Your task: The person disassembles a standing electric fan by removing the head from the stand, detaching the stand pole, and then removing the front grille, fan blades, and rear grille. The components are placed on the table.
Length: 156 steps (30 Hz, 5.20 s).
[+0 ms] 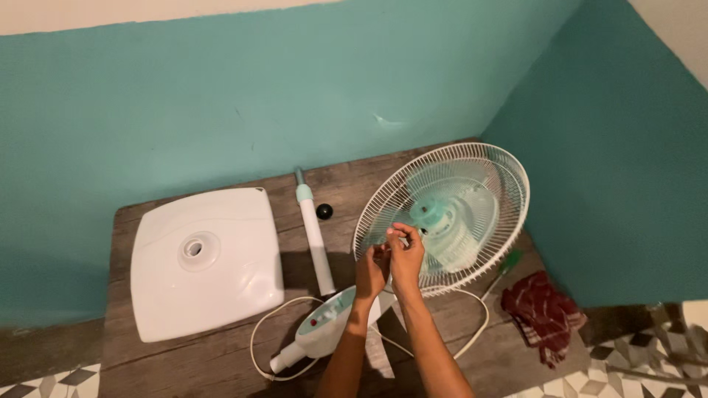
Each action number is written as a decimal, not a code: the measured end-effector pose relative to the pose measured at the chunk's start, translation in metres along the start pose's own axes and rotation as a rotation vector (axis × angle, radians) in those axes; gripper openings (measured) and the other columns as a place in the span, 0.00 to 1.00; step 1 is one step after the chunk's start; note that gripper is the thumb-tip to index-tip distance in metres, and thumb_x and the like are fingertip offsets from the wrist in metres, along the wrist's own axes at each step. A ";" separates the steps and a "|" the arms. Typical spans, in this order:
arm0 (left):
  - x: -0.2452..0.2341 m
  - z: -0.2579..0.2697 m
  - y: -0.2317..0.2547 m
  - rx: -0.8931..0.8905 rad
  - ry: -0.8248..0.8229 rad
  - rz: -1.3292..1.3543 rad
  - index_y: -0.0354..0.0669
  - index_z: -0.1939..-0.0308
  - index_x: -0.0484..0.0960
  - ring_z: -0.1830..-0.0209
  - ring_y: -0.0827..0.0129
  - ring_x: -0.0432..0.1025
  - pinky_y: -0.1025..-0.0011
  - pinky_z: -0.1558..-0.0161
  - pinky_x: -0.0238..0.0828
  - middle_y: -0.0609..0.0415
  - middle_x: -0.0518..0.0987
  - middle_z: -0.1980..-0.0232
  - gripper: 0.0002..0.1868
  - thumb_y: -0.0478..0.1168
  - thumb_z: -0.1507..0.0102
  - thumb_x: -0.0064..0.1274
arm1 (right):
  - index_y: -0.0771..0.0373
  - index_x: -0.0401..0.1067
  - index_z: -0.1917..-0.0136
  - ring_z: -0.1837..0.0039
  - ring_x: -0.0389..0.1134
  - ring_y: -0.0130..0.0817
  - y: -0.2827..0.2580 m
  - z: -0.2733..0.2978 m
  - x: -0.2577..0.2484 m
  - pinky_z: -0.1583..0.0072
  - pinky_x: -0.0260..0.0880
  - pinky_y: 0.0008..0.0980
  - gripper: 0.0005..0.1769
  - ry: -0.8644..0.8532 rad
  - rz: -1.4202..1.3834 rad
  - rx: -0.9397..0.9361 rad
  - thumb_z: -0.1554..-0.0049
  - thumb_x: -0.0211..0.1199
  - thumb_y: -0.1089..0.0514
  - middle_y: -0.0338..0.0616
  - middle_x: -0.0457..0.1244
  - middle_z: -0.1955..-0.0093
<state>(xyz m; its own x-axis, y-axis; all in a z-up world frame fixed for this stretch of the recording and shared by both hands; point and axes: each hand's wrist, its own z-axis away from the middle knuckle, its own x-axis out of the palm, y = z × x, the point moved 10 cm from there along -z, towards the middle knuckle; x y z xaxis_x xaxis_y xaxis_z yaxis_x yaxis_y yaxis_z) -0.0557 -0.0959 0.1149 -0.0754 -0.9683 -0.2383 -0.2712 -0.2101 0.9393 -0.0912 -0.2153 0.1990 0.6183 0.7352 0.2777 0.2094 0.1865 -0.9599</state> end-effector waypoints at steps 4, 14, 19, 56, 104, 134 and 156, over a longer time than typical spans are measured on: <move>0.023 0.008 -0.013 -0.104 -0.101 -0.020 0.37 0.55 0.80 0.62 0.50 0.81 0.60 0.60 0.75 0.40 0.84 0.63 0.10 0.38 0.37 0.55 | 0.64 0.71 0.45 0.62 0.66 0.24 0.002 0.013 -0.019 0.60 0.67 0.24 0.13 0.017 -0.090 0.126 0.41 0.67 0.59 0.38 0.64 0.56; 0.045 0.004 0.015 0.023 -0.193 -0.078 0.39 0.64 0.79 0.66 0.47 0.78 0.55 0.63 0.74 0.44 0.82 0.68 0.07 0.39 0.42 0.58 | 0.66 0.70 0.45 0.62 0.64 0.23 -0.015 0.017 -0.043 0.61 0.65 0.25 0.09 0.030 -0.243 0.089 0.37 0.62 0.59 0.40 0.63 0.56; 0.044 0.010 0.059 0.025 -0.205 -0.090 0.43 0.58 0.82 0.64 0.47 0.79 0.54 0.63 0.75 0.47 0.84 0.65 0.11 0.42 0.40 0.60 | 0.65 0.69 0.45 0.61 0.64 0.22 -0.056 0.023 -0.051 0.60 0.66 0.24 0.10 0.049 -0.164 -0.013 0.38 0.63 0.60 0.38 0.63 0.53; 0.080 0.074 0.121 0.263 -0.482 -0.228 0.32 0.34 0.70 0.44 0.46 0.68 0.52 0.45 0.66 0.43 0.73 0.46 0.47 0.56 0.48 0.70 | 0.63 0.62 0.40 0.46 0.60 0.26 -0.091 0.077 -0.161 0.42 0.62 0.26 0.17 0.336 0.179 -0.294 0.40 0.64 0.65 0.38 0.58 0.46; 0.130 0.103 0.033 -0.372 -0.377 0.023 0.41 0.31 0.72 0.51 0.59 0.74 0.53 0.41 0.66 0.51 0.79 0.53 0.44 0.69 0.41 0.52 | 0.69 0.55 0.32 0.35 0.64 0.45 -0.150 0.054 -0.249 0.33 0.62 0.42 0.31 0.371 0.735 -0.183 0.41 0.66 0.58 0.58 0.61 0.36; 0.135 0.137 0.082 -0.167 -0.414 -0.358 0.44 0.20 0.54 0.28 0.34 0.56 0.36 0.31 0.44 0.28 0.62 0.31 0.50 0.63 0.39 0.55 | 0.59 0.60 0.25 0.30 0.60 0.52 -0.133 0.008 -0.080 0.30 0.56 0.53 0.55 -0.531 1.680 -0.409 0.64 0.77 0.59 0.50 0.57 0.29; 0.135 0.130 0.121 -0.114 -0.628 -0.340 0.40 0.23 0.57 0.27 0.42 0.60 0.42 0.33 0.56 0.39 0.61 0.24 0.55 0.72 0.42 0.49 | 0.61 0.71 0.34 0.42 0.65 0.46 -0.143 -0.004 -0.093 0.44 0.69 0.47 0.48 -0.537 1.600 -0.466 0.69 0.79 0.53 0.44 0.63 0.43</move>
<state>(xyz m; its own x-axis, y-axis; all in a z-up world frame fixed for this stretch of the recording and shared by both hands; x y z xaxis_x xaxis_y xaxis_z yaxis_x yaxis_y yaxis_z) -0.2236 -0.2340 0.1641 -0.5511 -0.5935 -0.5866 -0.2788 -0.5316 0.7998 -0.1762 -0.3131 0.3106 0.1376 0.1247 -0.9826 -0.0618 -0.9890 -0.1341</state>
